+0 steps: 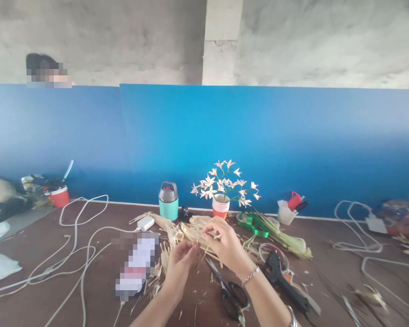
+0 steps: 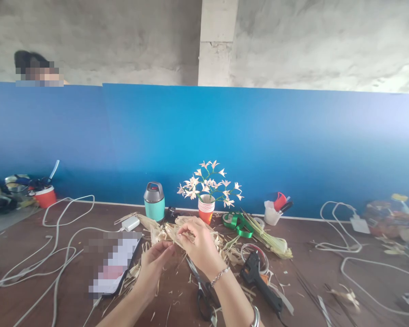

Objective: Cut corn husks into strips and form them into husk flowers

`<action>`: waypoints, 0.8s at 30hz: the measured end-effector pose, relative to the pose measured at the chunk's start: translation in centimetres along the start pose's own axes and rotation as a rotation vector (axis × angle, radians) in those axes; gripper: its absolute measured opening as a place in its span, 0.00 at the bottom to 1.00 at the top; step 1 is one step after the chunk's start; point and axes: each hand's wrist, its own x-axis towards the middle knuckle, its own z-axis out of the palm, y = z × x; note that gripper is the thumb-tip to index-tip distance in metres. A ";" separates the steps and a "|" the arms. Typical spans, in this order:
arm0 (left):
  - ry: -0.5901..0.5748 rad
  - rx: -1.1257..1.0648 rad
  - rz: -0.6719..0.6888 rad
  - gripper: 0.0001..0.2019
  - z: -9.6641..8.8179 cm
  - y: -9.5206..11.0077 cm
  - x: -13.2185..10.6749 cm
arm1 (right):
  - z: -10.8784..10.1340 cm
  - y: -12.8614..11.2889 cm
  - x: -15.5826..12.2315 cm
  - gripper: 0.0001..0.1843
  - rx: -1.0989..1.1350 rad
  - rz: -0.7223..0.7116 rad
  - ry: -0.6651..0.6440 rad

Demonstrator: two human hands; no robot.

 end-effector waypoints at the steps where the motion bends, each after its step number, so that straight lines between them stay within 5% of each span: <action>1: 0.003 0.000 -0.003 0.17 0.0 0.0 0.0 | 0.0 -0.1 0.0 0.07 -0.005 -0.003 0.003; 24: -0.013 0.068 -0.004 0.18 0.0 -0.2 0.1 | -0.4 -0.1 0.0 0.10 -0.105 -0.081 -0.003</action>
